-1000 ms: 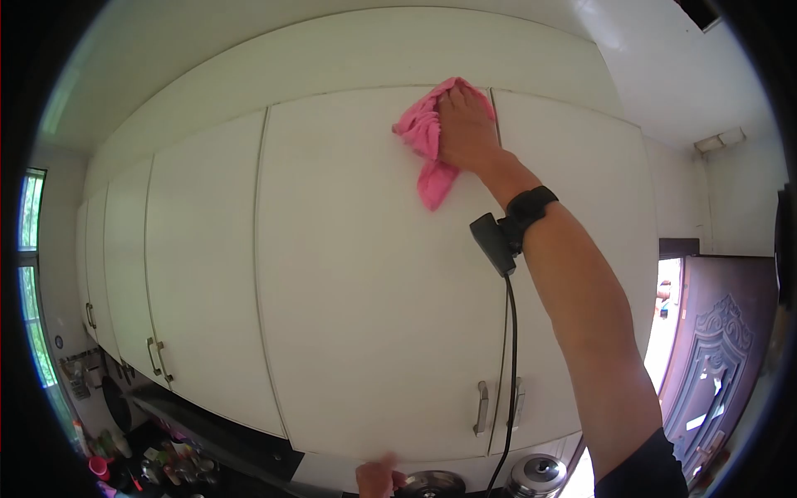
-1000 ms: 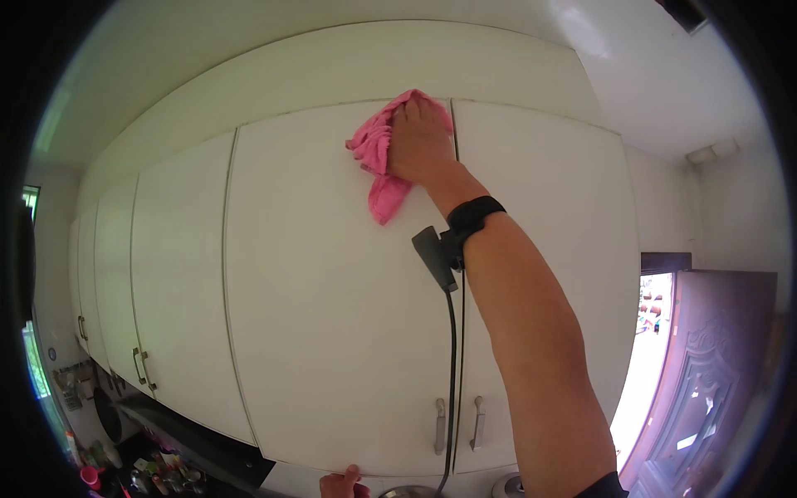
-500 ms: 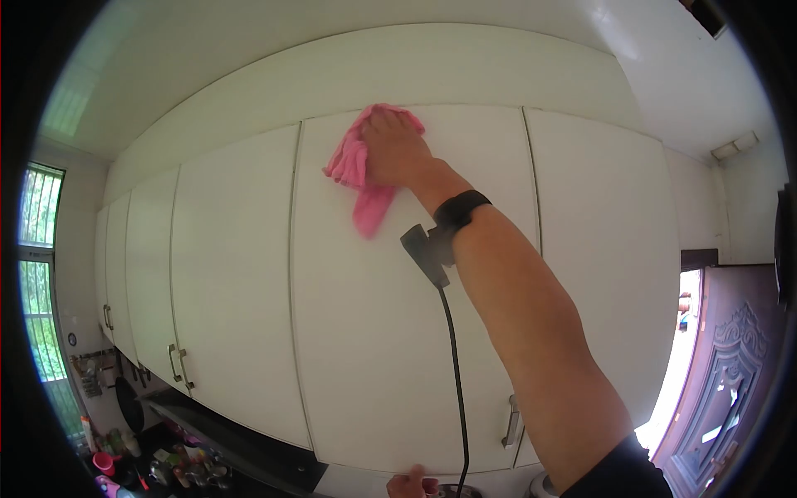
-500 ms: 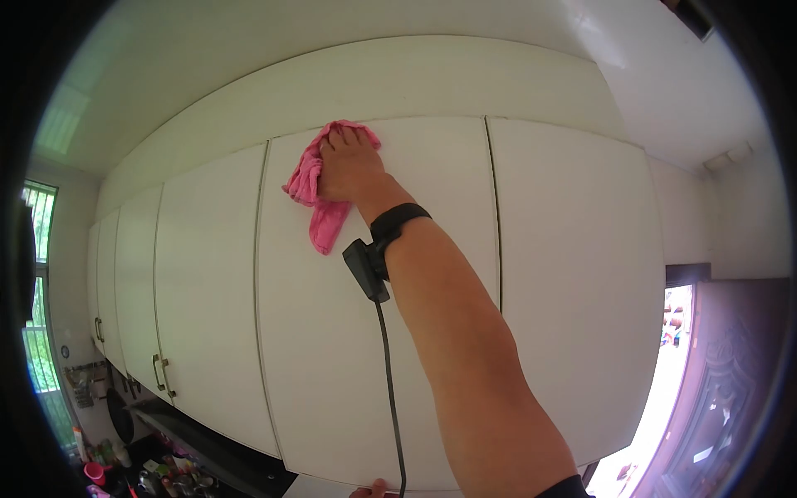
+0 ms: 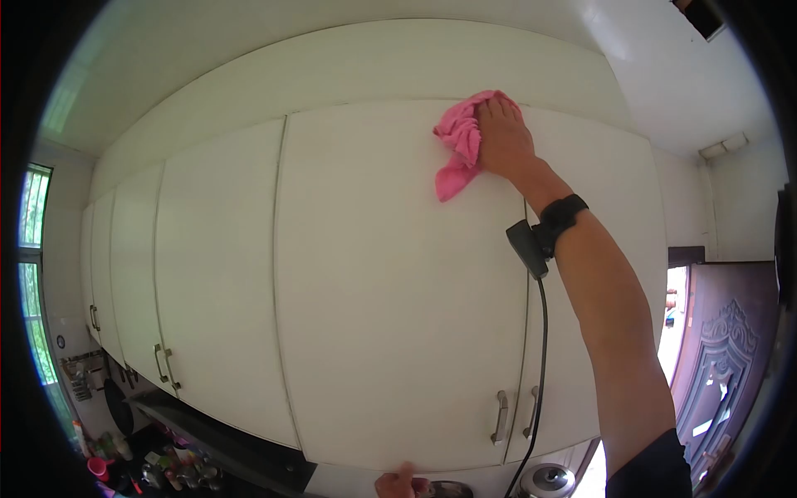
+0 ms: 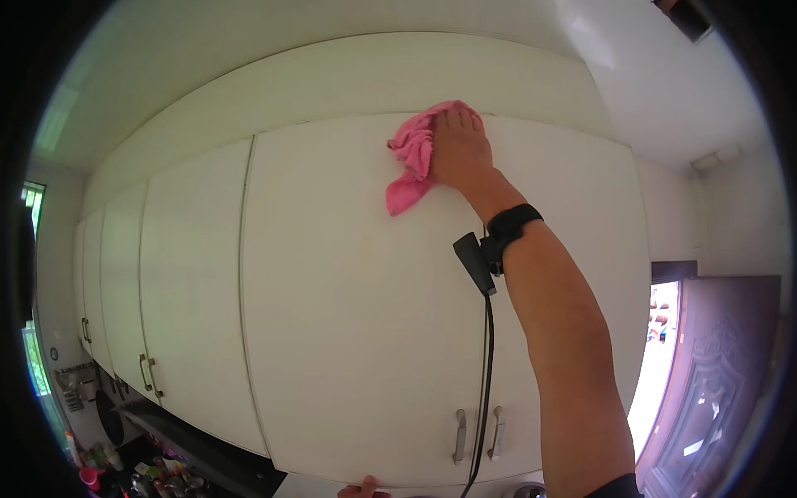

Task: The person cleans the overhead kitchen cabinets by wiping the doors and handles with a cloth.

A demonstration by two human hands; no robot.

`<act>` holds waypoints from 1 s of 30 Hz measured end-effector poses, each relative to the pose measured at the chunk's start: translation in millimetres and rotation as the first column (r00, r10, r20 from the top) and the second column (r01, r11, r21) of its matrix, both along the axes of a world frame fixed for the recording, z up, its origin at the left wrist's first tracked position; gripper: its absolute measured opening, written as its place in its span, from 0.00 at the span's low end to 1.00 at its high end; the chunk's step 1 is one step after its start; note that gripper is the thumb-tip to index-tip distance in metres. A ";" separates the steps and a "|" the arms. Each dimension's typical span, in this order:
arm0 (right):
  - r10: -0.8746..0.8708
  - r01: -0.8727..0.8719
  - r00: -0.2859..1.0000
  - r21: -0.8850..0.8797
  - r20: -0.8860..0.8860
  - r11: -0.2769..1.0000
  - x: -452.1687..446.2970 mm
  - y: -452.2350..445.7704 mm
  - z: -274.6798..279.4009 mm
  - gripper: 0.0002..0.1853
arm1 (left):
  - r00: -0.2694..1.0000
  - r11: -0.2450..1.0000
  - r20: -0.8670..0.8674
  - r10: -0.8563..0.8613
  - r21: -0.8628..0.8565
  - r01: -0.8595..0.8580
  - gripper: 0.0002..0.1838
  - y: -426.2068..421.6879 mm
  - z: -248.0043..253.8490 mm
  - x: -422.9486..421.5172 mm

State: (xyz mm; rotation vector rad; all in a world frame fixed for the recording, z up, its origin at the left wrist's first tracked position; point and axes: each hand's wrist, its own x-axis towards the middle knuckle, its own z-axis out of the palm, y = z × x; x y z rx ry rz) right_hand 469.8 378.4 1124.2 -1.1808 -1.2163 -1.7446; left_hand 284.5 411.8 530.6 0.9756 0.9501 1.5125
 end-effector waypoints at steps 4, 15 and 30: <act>-0.037 0.028 0.998 0.173 0.051 0.984 -15.7 43.6 13.4 0.32 | 0.998 0.997 -0.010 -0.067 -0.025 0.066 0.25 -9.1 9.6 -6.3; 0.367 -0.335 0.915 -0.190 0.170 0.923 -190.7 84.0 19.4 0.33 | 0.965 0.994 0.245 -0.093 -0.035 0.104 0.21 -15.1 11.4 -3.4; -0.017 0.011 0.994 0.064 0.105 0.998 39.4 -9.2 10.3 0.28 | 0.982 0.996 0.172 -0.078 -0.032 0.085 0.22 -4.1 3.5 1.1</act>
